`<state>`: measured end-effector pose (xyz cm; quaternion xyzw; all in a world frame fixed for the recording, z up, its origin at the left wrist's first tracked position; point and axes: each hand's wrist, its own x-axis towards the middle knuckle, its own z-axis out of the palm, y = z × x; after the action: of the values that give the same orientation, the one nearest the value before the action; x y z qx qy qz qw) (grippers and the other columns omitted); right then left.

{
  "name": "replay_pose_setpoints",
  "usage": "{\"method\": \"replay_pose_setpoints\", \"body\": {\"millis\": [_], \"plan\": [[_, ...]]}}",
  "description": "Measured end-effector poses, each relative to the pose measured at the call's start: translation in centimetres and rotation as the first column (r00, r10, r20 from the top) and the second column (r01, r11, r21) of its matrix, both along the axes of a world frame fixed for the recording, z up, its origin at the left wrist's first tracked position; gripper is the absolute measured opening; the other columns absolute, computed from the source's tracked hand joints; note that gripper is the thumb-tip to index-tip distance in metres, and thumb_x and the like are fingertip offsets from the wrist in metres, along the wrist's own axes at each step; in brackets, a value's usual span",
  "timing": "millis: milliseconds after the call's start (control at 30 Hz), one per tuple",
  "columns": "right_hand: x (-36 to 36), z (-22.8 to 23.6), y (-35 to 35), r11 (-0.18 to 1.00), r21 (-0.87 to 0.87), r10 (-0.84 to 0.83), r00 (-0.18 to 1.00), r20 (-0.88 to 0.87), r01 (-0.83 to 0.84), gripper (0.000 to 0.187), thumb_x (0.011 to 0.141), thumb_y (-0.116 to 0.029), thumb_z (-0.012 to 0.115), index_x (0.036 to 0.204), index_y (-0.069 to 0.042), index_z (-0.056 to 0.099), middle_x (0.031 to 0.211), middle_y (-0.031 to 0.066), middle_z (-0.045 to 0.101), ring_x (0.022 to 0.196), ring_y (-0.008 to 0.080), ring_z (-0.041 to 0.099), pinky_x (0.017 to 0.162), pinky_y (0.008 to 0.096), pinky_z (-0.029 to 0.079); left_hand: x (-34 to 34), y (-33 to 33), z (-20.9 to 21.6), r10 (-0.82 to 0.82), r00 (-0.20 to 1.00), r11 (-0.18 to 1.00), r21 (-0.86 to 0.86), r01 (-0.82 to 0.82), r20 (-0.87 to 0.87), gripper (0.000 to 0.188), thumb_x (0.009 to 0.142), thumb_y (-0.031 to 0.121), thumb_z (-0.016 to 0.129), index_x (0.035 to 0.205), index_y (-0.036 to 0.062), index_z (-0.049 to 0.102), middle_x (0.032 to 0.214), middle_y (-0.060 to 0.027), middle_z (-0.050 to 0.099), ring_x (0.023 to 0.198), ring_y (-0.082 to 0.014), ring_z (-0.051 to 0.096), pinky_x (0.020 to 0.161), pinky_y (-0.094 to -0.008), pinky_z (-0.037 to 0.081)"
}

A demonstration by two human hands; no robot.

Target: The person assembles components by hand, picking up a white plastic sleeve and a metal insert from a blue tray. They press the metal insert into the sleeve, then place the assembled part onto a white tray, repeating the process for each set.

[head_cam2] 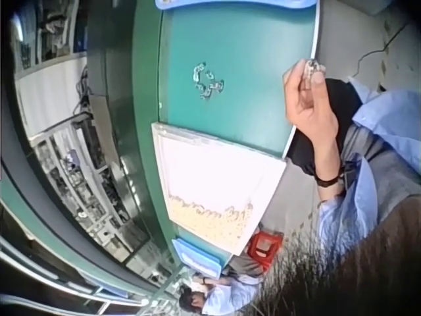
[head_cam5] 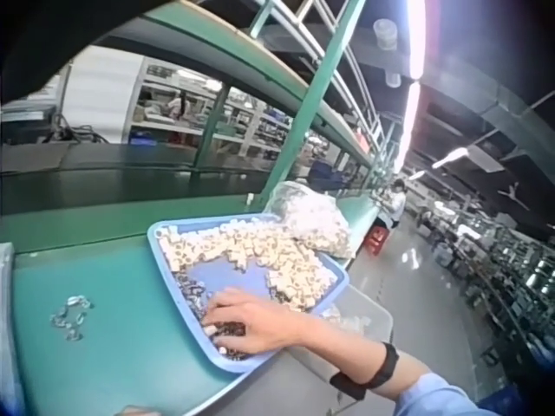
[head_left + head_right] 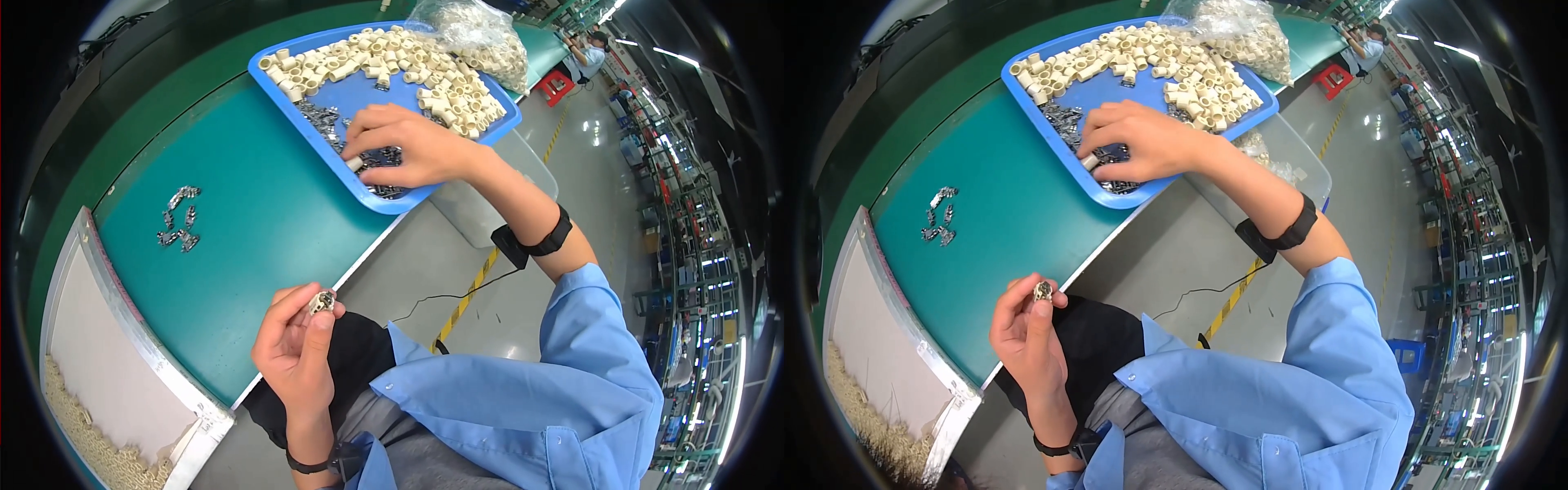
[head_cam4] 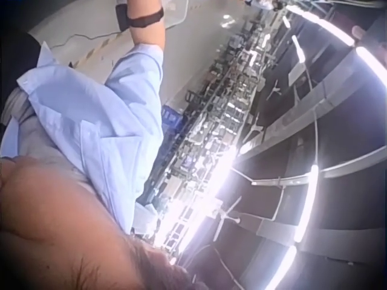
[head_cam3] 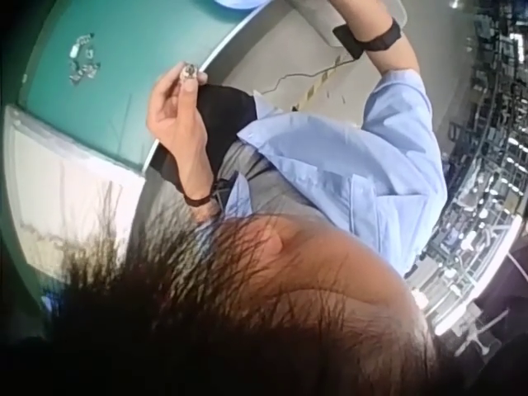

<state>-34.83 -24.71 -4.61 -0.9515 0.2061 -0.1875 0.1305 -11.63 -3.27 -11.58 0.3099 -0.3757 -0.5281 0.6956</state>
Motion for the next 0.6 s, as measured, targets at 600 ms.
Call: {"method": "replay_pose_setpoints", "body": {"millis": [600], "plan": [[3.1,2.9,8.7,0.539,0.823,-0.233,0.907,0.352,-0.181,0.019,0.096,-0.01,0.071,0.109,0.003,0.065,0.099,0.0087,0.07,0.082,0.0108,0.065,0.071,0.0277,0.052,0.4,0.0,0.7,0.05,0.996,0.995,-0.084,-0.045,0.069,0.029,0.093,-0.011,0.065,0.122,-0.0087,0.064,0.113,-0.0173,0.063,0.097,-0.0211,0.067,0.086,-0.0331,0.057]]}}
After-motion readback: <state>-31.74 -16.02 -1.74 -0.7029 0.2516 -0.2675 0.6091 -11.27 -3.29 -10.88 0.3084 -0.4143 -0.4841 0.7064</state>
